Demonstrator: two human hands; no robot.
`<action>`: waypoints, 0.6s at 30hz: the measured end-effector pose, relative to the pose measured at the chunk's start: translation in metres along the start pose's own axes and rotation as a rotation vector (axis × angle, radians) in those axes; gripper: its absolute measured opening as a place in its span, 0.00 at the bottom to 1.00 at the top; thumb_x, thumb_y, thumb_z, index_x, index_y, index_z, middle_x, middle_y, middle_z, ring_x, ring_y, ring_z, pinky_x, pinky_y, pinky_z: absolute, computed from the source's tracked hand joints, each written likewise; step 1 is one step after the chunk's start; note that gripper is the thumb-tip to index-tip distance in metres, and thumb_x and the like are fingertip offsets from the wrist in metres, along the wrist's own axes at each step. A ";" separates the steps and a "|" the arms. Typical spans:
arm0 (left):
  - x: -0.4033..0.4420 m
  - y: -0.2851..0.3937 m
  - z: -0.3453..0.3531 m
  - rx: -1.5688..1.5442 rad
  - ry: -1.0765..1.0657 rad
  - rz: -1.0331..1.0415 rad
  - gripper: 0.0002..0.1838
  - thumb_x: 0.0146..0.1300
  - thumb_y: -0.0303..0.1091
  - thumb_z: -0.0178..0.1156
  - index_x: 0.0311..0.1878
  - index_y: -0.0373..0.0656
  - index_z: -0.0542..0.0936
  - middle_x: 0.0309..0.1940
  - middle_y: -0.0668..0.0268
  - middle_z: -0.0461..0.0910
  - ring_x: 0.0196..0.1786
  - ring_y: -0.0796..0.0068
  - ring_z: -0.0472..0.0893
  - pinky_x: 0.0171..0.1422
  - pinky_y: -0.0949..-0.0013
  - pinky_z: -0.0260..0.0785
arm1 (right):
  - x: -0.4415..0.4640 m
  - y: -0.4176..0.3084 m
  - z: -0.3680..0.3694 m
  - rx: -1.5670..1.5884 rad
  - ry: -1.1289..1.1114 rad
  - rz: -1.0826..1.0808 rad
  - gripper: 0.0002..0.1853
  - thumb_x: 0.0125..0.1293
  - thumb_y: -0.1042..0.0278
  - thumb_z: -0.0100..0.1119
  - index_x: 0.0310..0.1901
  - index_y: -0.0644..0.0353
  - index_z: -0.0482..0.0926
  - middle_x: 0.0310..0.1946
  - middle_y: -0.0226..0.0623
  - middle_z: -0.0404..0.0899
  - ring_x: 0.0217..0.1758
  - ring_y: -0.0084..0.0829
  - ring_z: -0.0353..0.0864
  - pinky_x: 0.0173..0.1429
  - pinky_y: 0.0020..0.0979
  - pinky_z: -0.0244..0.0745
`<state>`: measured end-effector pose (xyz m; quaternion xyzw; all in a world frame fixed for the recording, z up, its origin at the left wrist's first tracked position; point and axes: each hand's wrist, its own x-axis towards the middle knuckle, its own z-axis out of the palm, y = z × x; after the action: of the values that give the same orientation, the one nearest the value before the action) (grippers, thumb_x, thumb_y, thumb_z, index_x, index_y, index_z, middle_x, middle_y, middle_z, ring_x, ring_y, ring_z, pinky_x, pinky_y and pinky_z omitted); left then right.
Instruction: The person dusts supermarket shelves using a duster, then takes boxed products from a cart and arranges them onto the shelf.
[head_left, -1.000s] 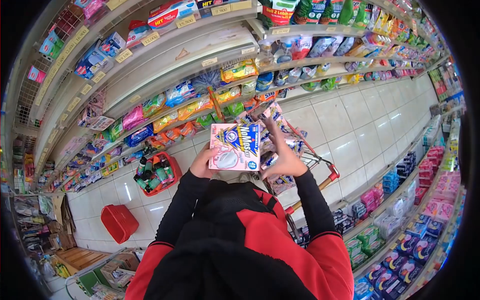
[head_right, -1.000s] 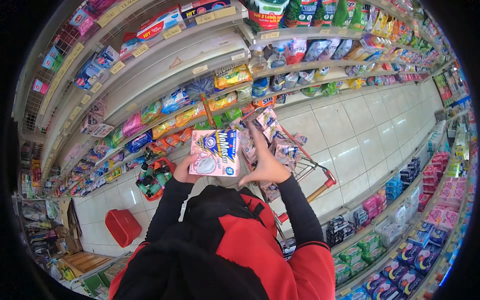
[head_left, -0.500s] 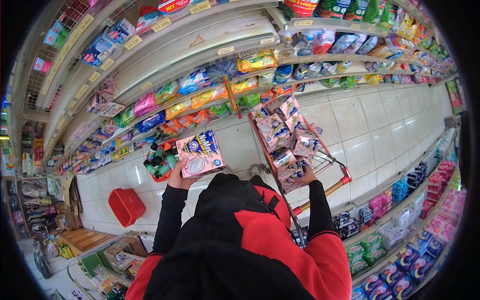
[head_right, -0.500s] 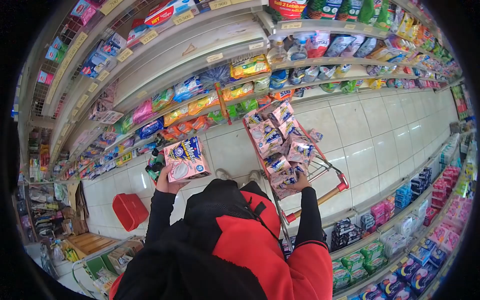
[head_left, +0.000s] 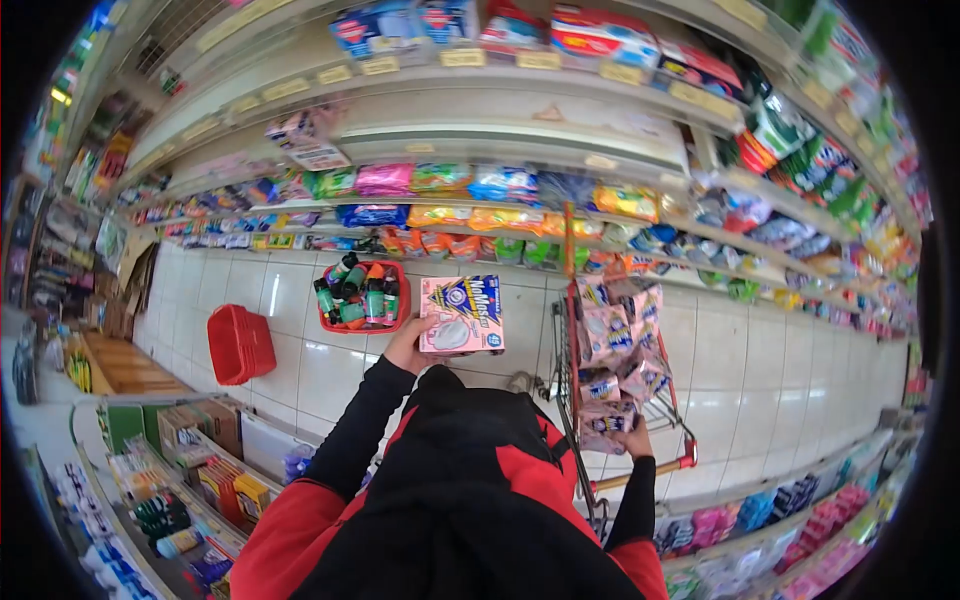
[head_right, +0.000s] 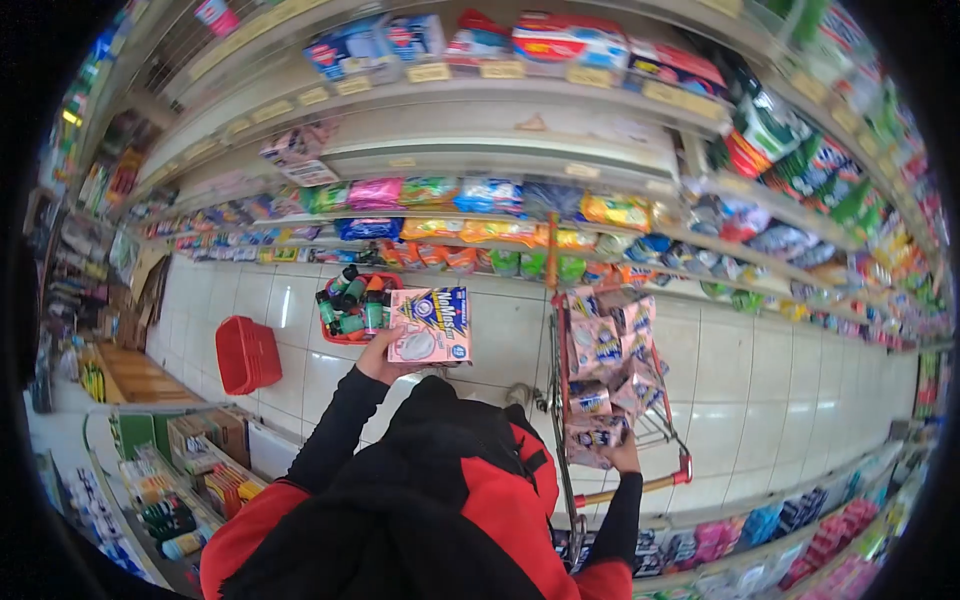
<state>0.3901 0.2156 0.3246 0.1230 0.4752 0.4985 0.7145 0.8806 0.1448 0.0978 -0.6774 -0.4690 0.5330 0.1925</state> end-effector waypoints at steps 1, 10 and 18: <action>0.001 0.004 -0.007 -0.007 0.011 0.010 0.24 0.56 0.42 0.48 0.52 0.37 0.64 0.47 0.57 0.70 0.49 0.63 0.72 0.53 0.59 0.64 | -0.018 -0.050 -0.004 0.198 -0.021 0.025 0.36 0.34 0.71 0.65 0.49 0.69 0.59 0.41 0.41 0.69 0.44 0.32 0.70 0.50 0.29 0.65; -0.005 0.075 -0.098 -0.148 -0.031 0.114 0.25 0.55 0.45 0.49 0.53 0.40 0.63 0.48 0.58 0.70 0.50 0.63 0.72 0.54 0.59 0.62 | 0.021 -0.286 0.061 0.520 -0.192 -0.228 0.35 0.38 0.82 0.58 0.53 0.66 0.57 0.41 0.37 0.69 0.44 0.28 0.70 0.48 0.28 0.66; -0.020 0.121 -0.206 -0.266 0.018 0.259 0.27 0.55 0.44 0.49 0.55 0.39 0.60 0.50 0.57 0.68 0.50 0.61 0.71 0.54 0.56 0.62 | 0.065 -0.516 0.224 -0.213 0.324 -1.155 0.40 0.30 0.74 0.66 0.51 0.68 0.59 0.46 0.47 0.62 0.51 0.40 0.63 0.54 0.34 0.59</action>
<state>0.1523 0.1946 0.3074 0.0831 0.3916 0.6458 0.6502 0.4556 0.3968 0.3747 -0.4014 -0.7762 0.1827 0.4506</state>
